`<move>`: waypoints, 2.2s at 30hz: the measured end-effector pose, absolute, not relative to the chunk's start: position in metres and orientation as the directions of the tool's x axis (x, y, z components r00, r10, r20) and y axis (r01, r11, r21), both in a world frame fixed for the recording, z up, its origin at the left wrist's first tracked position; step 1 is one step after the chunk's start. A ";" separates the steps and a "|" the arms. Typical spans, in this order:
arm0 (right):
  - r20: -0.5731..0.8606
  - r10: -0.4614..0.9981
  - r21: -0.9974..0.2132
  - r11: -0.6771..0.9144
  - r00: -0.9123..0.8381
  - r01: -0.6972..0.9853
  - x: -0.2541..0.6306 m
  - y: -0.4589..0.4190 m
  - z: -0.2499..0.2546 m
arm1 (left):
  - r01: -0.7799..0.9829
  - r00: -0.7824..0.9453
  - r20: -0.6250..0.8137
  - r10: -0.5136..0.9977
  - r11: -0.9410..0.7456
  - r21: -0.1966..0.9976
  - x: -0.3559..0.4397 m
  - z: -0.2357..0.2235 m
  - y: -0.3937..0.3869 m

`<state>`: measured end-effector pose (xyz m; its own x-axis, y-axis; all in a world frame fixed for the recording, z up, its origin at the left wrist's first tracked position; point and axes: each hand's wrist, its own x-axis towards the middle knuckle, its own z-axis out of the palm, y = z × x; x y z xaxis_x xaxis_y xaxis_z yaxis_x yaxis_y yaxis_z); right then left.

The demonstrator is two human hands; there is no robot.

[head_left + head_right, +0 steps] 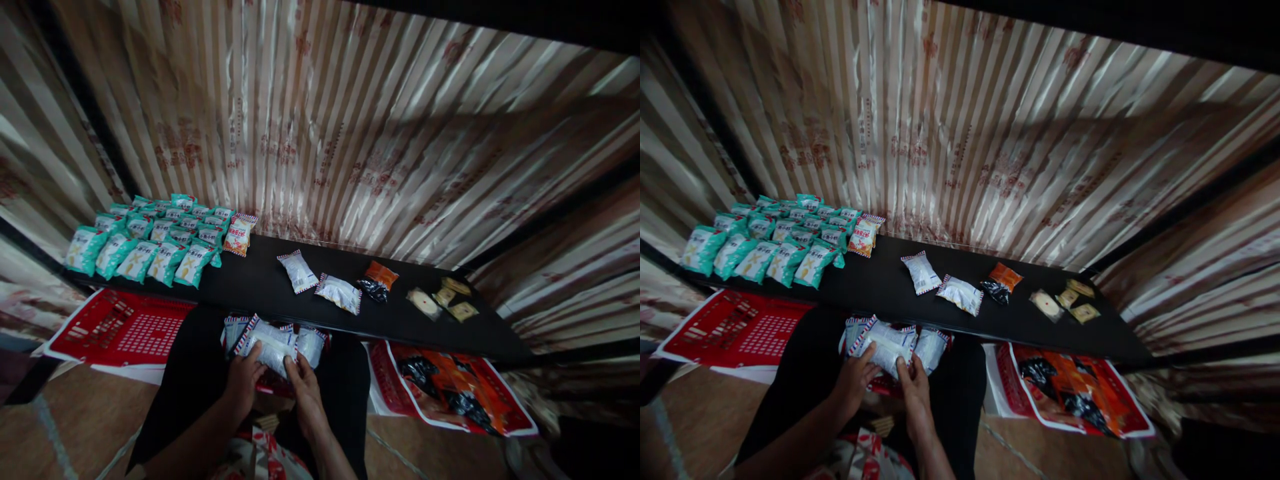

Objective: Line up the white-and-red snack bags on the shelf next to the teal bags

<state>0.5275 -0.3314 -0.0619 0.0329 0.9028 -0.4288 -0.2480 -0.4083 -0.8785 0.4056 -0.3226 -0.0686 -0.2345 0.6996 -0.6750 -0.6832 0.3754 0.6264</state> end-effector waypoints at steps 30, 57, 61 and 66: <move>-0.463 0.866 -0.854 -0.378 0.190 -0.358 0.495 -0.271 -0.053 | -0.717 -0.191 -0.597 0.779 0.305 0.627 0.376 -0.064 -0.321; -0.514 0.838 -0.847 -0.461 0.185 -0.264 0.477 -0.258 -0.049 | -0.304 -0.495 -0.437 0.751 0.322 0.897 0.369 -0.073 -0.303; -0.504 0.842 -0.855 -0.455 0.190 -0.251 0.477 -0.257 -0.051 | 0.057 -0.545 -0.078 0.835 0.129 0.990 0.366 -0.072 -0.307; -0.523 0.832 -0.844 -0.475 0.185 -0.248 0.477 -0.256 -0.049 | 0.542 -0.219 0.298 0.929 -0.138 0.829 0.362 -0.080 -0.313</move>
